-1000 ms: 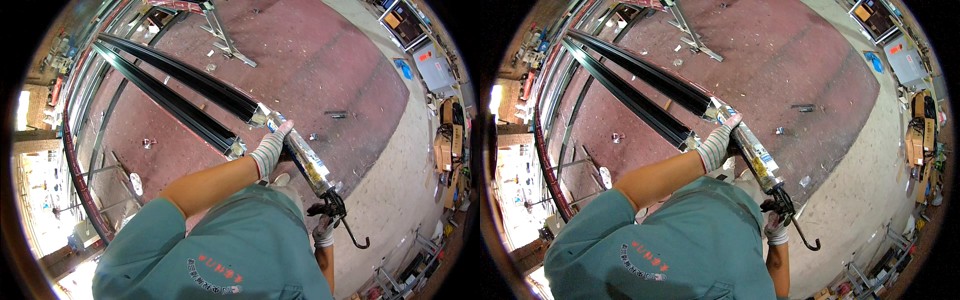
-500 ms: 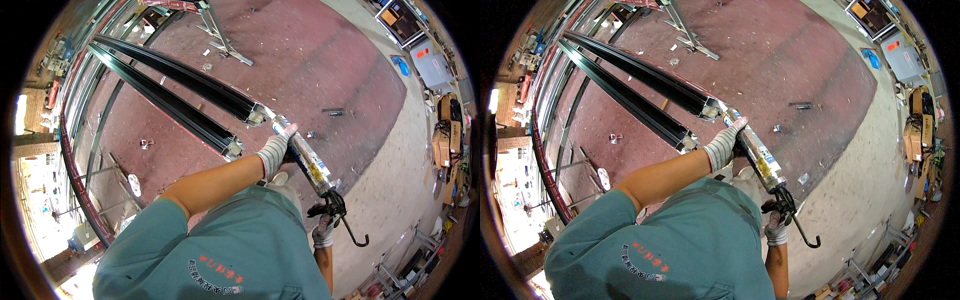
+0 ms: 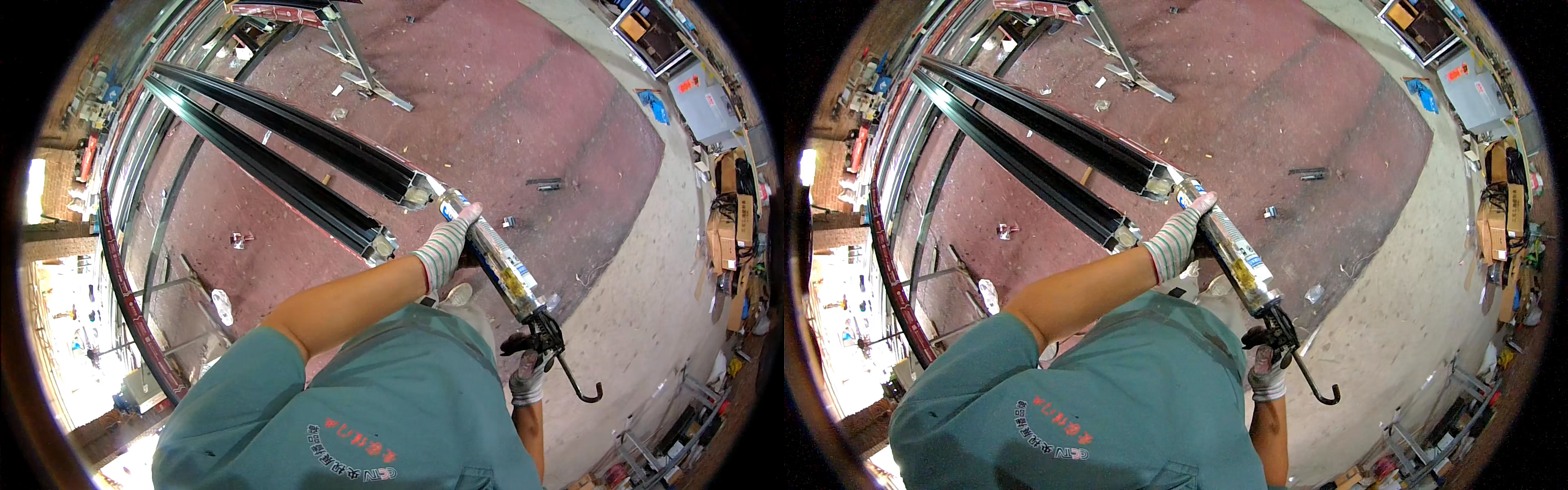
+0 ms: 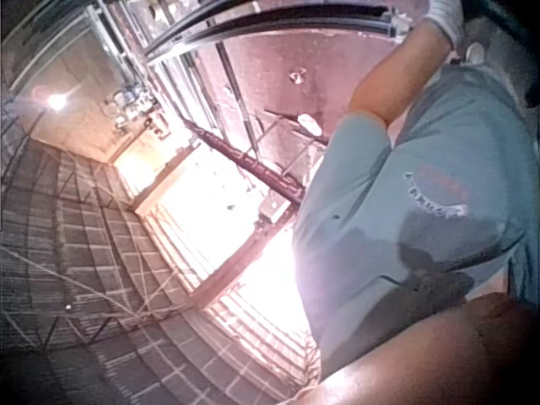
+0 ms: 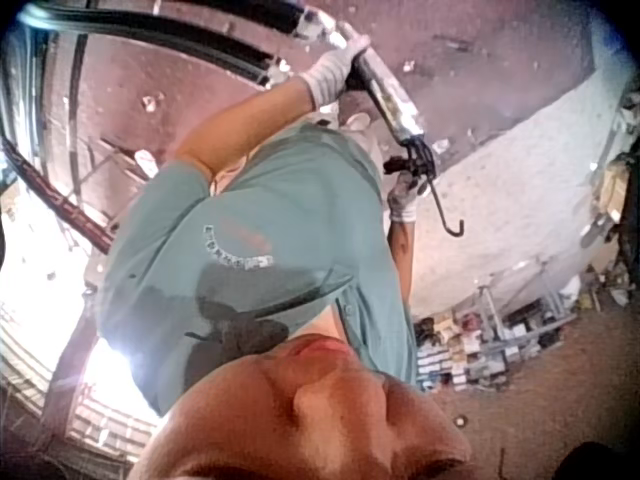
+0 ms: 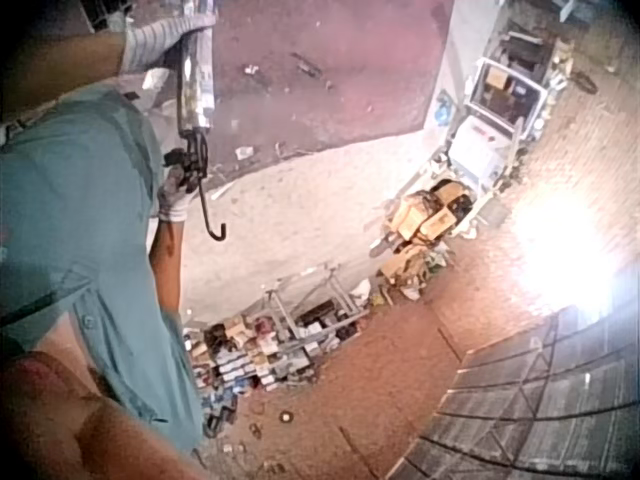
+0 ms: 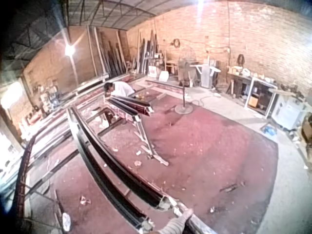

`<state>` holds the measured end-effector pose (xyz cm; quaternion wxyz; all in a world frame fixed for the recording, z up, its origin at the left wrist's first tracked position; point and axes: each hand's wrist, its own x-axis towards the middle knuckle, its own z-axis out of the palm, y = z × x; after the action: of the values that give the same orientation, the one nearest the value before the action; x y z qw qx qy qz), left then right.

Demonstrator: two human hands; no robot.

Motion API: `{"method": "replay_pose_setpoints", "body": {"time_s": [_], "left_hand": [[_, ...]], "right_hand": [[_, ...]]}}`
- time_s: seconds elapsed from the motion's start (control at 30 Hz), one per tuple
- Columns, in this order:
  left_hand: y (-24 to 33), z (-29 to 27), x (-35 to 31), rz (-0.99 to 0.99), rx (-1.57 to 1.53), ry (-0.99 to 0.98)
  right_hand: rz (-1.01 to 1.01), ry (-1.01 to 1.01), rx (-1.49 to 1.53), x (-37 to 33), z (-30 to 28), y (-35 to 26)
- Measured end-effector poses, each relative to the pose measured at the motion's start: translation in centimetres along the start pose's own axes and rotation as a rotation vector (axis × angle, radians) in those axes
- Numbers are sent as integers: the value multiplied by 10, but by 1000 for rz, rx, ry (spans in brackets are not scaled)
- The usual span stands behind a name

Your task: The person uses a caulking gun to apply sealant along the edges of several long black metal profiles laid out on the floor. The person moves between profiles and applies sealant in continuous lines along their lengths.

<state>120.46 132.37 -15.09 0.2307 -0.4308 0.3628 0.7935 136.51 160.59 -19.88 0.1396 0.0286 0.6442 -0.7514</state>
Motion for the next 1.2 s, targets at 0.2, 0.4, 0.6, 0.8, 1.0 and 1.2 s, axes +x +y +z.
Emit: {"method": "replay_pose_setpoints", "body": {"time_s": [0.2,0.4,0.6,0.8,1.0,1.2], "left_hand": [[-7,4,13,-36,-13,-16],[-14,8,21,-20,-5,-17],[-16,13,23,-39,-1,-15],[-21,14,30,-58,-8,-39],[-23,12,33,-45,14,-68],[-11,11,10,-30,-14,-12]], "right_hand": [[-2,90,-239,8,28,-47],[35,59,-186,1,12,-26],[107,114,-76,-4,3,-8],[71,106,-103,-1,7,-16],[112,183,-24,-4,3,-7],[22,156,-224,-3,14,-22]]}}
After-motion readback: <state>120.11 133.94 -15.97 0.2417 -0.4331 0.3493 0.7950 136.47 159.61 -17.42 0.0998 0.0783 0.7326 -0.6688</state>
